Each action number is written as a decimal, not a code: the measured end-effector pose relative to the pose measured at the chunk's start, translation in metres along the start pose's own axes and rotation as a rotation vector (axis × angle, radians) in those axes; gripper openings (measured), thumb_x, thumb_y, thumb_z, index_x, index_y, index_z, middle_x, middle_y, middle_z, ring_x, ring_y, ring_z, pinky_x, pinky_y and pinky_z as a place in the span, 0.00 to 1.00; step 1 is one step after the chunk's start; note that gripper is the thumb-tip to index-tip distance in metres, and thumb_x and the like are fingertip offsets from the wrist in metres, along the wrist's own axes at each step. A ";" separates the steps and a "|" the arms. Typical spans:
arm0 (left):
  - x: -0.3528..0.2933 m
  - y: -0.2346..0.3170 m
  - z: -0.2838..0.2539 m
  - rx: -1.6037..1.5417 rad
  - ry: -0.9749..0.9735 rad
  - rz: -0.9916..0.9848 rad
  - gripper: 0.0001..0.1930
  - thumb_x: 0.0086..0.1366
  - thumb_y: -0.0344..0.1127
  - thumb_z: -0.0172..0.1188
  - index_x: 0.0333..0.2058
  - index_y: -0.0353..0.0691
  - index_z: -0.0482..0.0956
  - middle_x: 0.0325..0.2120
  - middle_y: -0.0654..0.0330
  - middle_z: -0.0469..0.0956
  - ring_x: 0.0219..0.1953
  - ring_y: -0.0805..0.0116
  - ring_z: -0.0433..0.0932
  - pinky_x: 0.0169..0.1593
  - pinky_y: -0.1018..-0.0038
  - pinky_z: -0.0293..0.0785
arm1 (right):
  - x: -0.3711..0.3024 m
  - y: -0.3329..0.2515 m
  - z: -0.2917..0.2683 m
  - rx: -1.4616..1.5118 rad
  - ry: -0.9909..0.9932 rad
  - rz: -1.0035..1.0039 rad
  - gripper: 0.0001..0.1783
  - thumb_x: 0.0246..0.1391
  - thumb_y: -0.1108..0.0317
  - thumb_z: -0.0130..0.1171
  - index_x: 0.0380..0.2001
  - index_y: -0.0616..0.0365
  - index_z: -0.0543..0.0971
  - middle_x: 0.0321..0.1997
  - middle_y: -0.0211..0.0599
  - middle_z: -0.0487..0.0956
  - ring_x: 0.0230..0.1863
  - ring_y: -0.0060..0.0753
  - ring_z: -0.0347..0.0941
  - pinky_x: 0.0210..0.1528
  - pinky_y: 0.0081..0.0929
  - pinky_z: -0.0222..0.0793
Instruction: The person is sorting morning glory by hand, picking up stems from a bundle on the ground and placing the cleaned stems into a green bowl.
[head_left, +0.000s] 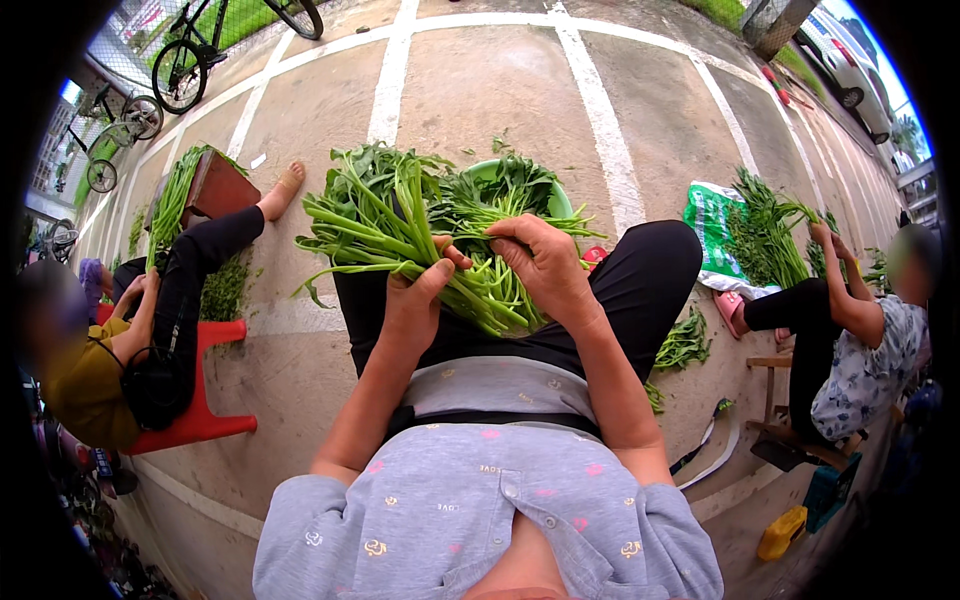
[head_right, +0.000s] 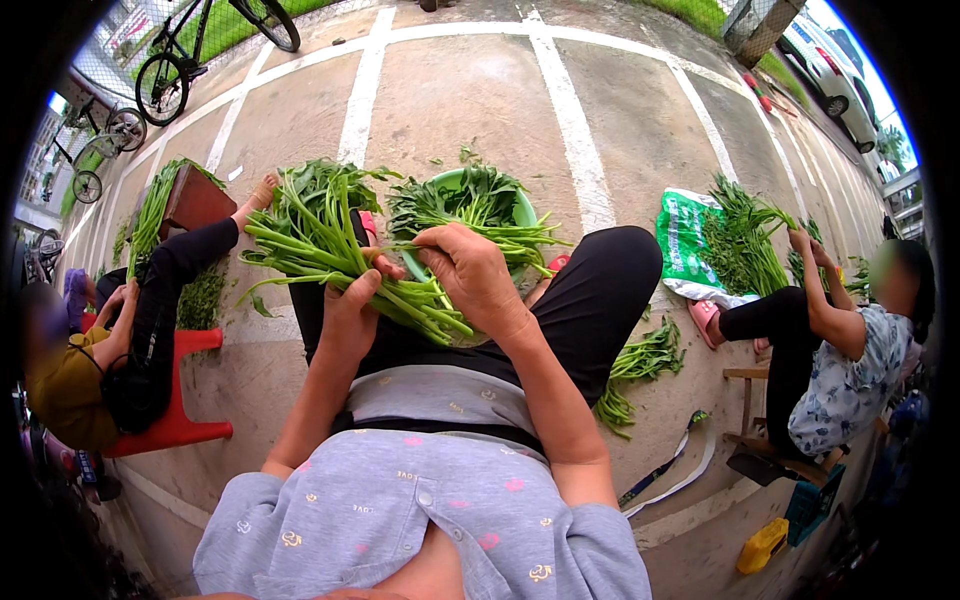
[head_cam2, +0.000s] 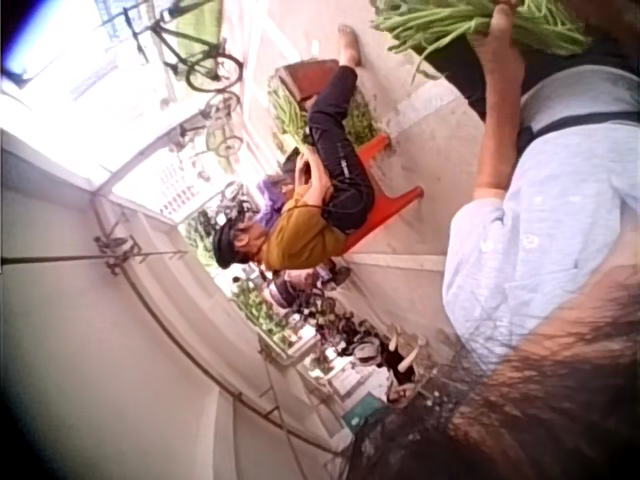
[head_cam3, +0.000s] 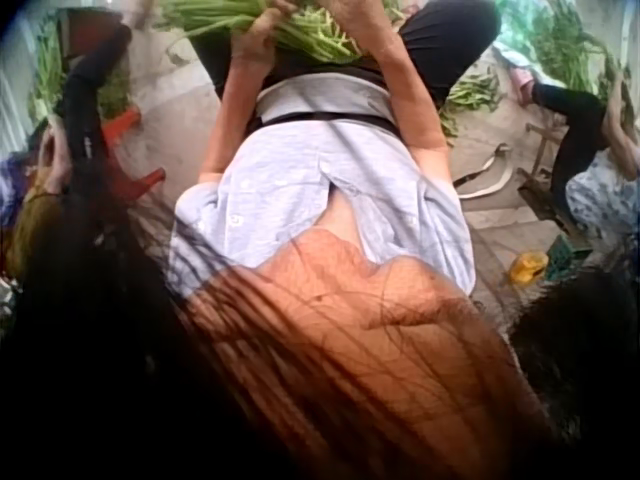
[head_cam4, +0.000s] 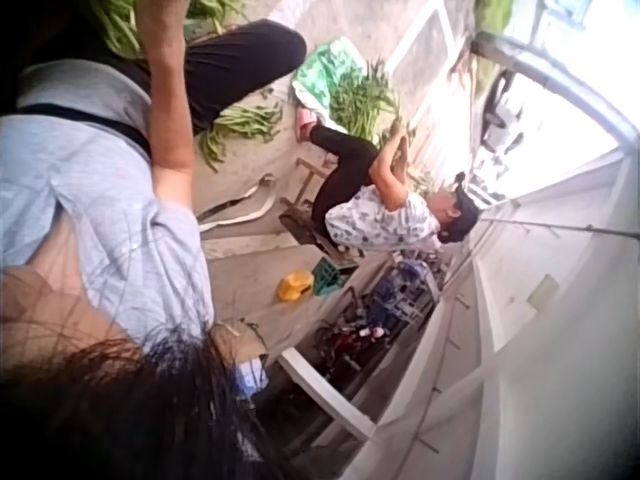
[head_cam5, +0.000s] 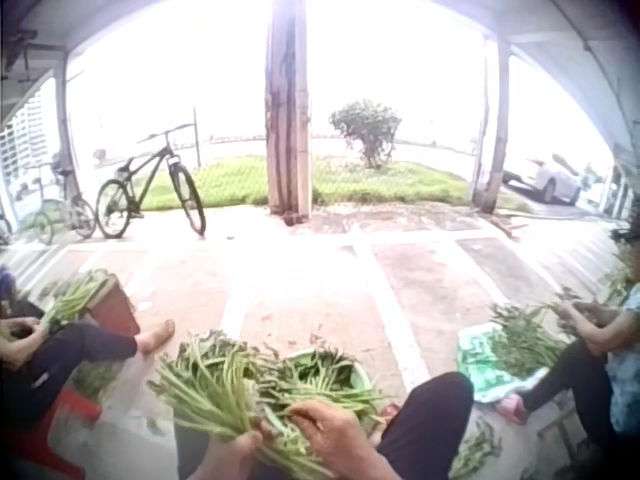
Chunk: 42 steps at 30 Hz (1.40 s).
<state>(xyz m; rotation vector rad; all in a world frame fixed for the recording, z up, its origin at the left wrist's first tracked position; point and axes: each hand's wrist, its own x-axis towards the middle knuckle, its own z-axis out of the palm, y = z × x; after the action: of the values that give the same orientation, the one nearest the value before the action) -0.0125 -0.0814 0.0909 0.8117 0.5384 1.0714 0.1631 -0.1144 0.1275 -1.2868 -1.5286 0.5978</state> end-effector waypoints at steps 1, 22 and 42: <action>0.001 0.002 0.000 -0.016 0.038 0.007 0.13 0.56 0.27 0.57 0.41 0.36 0.73 0.34 0.61 0.75 0.38 0.69 0.75 0.46 0.72 0.70 | 0.000 -0.003 -0.002 -0.031 0.005 -0.002 0.07 0.49 0.74 0.57 0.33 0.62 0.76 0.28 0.42 0.74 0.29 0.40 0.73 0.32 0.28 0.68; 0.013 0.001 -0.013 0.012 0.192 0.127 0.11 0.54 0.27 0.60 0.38 0.38 0.74 0.31 0.64 0.75 0.34 0.73 0.74 0.43 0.74 0.70 | -0.008 0.020 0.003 0.407 0.072 0.301 0.05 0.52 0.73 0.57 0.32 0.63 0.76 0.25 0.30 0.75 0.25 0.19 0.70 0.28 0.17 0.66; 0.012 0.000 -0.015 -0.011 0.227 0.083 0.11 0.53 0.26 0.62 0.37 0.39 0.74 0.30 0.64 0.75 0.33 0.73 0.74 0.42 0.75 0.70 | -0.012 0.031 0.020 0.545 -0.090 0.369 0.12 0.52 0.71 0.57 0.39 0.65 0.75 0.39 0.38 0.77 0.39 0.23 0.73 0.42 0.20 0.69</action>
<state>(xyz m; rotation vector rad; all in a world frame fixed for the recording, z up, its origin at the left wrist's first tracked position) -0.0190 -0.0655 0.0818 0.7117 0.6943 1.2503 0.1573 -0.1116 0.0887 -1.1208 -1.0855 1.2290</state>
